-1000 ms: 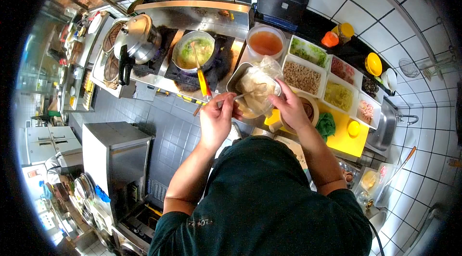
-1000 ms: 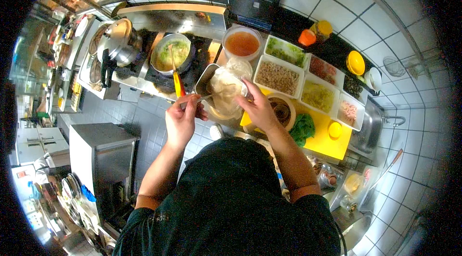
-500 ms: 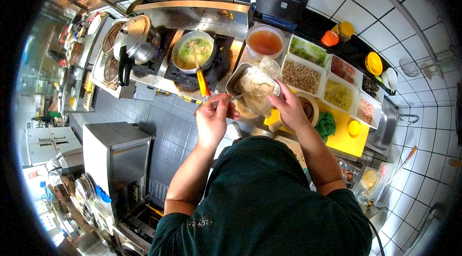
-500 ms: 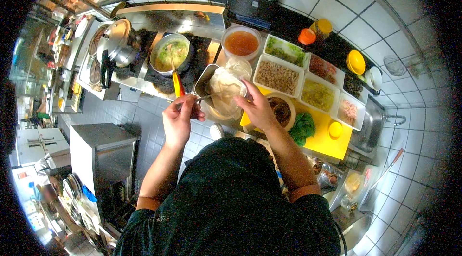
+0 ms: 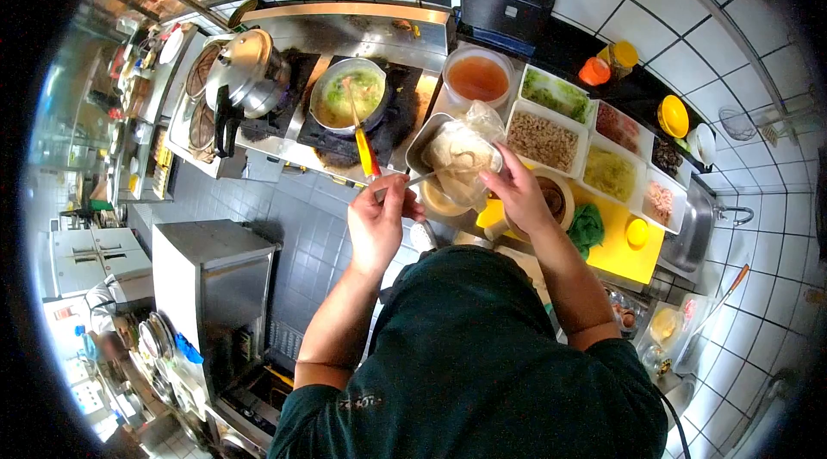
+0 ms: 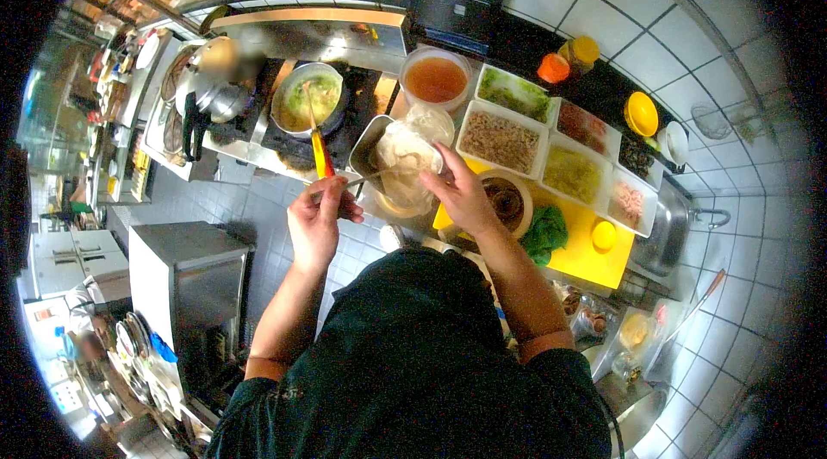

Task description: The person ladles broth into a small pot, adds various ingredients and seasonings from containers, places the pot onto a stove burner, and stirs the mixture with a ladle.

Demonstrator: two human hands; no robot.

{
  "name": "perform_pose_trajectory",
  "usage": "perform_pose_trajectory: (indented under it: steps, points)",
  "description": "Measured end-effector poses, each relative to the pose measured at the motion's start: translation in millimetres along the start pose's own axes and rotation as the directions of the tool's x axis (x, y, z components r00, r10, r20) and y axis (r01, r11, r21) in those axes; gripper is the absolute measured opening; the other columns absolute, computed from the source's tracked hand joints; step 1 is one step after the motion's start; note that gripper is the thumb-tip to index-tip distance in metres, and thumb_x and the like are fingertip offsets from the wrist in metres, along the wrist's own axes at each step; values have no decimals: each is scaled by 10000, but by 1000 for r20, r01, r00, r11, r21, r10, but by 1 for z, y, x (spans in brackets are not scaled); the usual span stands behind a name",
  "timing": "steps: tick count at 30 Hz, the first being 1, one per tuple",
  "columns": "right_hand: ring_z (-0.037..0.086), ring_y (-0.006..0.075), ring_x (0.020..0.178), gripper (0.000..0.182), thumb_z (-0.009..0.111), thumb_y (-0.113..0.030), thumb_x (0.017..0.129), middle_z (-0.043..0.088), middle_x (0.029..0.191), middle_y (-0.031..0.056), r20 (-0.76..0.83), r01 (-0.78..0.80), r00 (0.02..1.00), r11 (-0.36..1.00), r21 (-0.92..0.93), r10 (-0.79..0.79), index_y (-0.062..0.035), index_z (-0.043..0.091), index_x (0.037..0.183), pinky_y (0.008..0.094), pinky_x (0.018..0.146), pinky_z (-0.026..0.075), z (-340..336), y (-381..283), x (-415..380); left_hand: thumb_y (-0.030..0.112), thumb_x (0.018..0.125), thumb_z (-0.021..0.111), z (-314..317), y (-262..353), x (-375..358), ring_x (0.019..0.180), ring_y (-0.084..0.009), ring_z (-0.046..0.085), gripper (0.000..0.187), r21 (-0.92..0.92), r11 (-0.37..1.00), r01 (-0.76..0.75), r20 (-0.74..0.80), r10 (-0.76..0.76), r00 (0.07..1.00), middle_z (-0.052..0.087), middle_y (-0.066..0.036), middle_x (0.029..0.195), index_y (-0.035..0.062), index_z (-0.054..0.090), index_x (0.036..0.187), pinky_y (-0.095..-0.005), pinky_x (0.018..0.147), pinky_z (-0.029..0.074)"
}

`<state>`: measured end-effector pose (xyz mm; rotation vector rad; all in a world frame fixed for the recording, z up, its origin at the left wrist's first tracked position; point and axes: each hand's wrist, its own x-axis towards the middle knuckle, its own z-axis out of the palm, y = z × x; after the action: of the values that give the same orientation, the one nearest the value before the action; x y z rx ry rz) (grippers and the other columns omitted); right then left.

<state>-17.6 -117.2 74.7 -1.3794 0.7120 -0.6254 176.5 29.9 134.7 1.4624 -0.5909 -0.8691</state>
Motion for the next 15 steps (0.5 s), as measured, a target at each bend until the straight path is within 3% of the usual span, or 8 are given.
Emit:
perform_pose_trajectory:
  steps: [4, 10, 15]
  points:
    - [598, 117, 1008, 578, 657, -142, 969, 600, 1236, 90, 0, -5, 1000, 999, -33, 5, 13, 404, 1464, 270, 877, 509, 0, -2, 0, 161, 1037, 540, -2, 2, -2, 660, -227, 679, 271, -43, 999, -31, 4, 31, 1000, 659, -153, 820, -87, 621, 1110, -347, 608, 600]
    - [606, 132, 1027, 579, 659, -149, 966, 598, 1260, 100, -16, -61, 998, 998, -32, 60, 9, 409, 1463, 274, 896, 503, -1, -4, 0, 178, 1017, 573, -9, 2, -1, 649, -236, 667, 266, -160, 986, 50, -56, -60, 997, 653, -149, 812, -72, 629, 1086, -345, 582, 580]
    - [610, 150, 1057, 582, 665, -168, 959, 600, 1281, 108, -71, -72, 995, 997, 29, 73, 2, 420, 1460, 289, 925, 495, -4, 6, 2, 160, 1014, 564, -36, 14, 16, 620, -204, 650, 240, -379, 922, -78, -206, -2, 979, 644, -119, 803, -66, 630, 1059, -319, 566, 565]
